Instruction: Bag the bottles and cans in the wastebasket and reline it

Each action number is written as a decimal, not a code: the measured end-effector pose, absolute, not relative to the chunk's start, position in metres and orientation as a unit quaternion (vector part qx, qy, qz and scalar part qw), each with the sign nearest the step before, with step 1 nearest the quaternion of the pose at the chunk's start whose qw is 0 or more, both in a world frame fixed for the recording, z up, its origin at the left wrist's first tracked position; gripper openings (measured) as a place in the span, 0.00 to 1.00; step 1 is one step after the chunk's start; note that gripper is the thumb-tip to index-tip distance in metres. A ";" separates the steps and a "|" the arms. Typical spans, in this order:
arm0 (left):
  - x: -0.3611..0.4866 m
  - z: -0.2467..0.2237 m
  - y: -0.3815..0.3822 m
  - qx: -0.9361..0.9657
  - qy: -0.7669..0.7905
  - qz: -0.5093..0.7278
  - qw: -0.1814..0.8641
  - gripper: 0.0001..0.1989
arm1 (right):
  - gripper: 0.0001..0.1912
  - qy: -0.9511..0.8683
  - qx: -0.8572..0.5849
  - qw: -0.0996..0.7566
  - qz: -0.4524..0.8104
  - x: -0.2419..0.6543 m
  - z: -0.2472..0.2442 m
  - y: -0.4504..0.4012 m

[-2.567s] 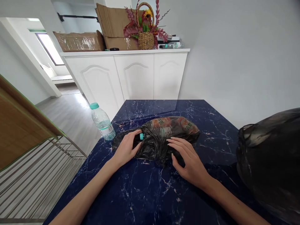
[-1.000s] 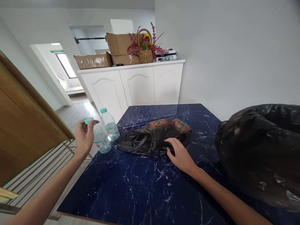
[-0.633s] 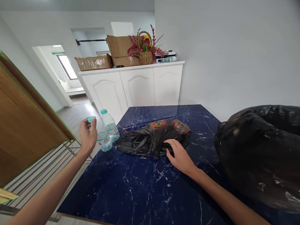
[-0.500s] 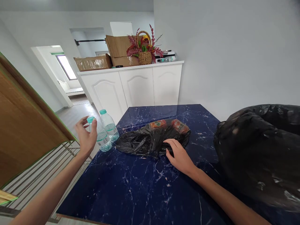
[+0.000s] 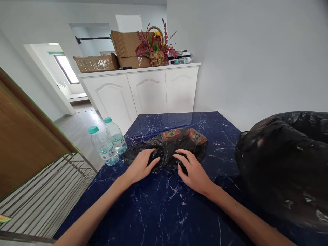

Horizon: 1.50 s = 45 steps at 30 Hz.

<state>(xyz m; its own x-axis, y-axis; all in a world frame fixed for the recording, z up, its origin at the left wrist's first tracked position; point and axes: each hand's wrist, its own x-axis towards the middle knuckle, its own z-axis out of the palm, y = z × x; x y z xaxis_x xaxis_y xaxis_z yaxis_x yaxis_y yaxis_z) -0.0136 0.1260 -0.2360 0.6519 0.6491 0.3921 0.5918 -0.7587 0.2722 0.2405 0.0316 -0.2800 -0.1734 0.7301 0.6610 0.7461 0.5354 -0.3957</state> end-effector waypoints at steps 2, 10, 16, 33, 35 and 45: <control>0.005 -0.246 0.119 0.920 0.307 0.225 0.089 0.20 | 0.24 -0.749 -0.491 0.446 -0.001 0.241 -0.277 0.031; 0.048 -0.248 0.060 0.964 0.185 0.108 0.156 0.23 | 0.32 -0.677 -0.578 0.457 0.009 0.249 -0.285 0.039; 0.039 -0.238 0.023 0.968 0.178 0.040 0.173 0.32 | 0.19 -0.631 -0.632 0.450 0.005 0.263 -0.292 0.048; 0.048 -0.237 0.073 0.953 0.236 0.138 0.130 0.23 | 0.43 -0.660 -0.626 0.400 -0.112 0.294 -0.299 0.058; 0.054 -0.248 0.088 0.946 0.274 0.151 0.082 0.23 | 0.39 -0.653 -0.641 0.389 -0.106 0.297 -0.305 0.060; 0.072 -0.244 0.147 0.891 0.439 0.075 0.088 0.22 | 0.26 -0.557 -0.643 0.518 0.089 0.299 -0.299 0.061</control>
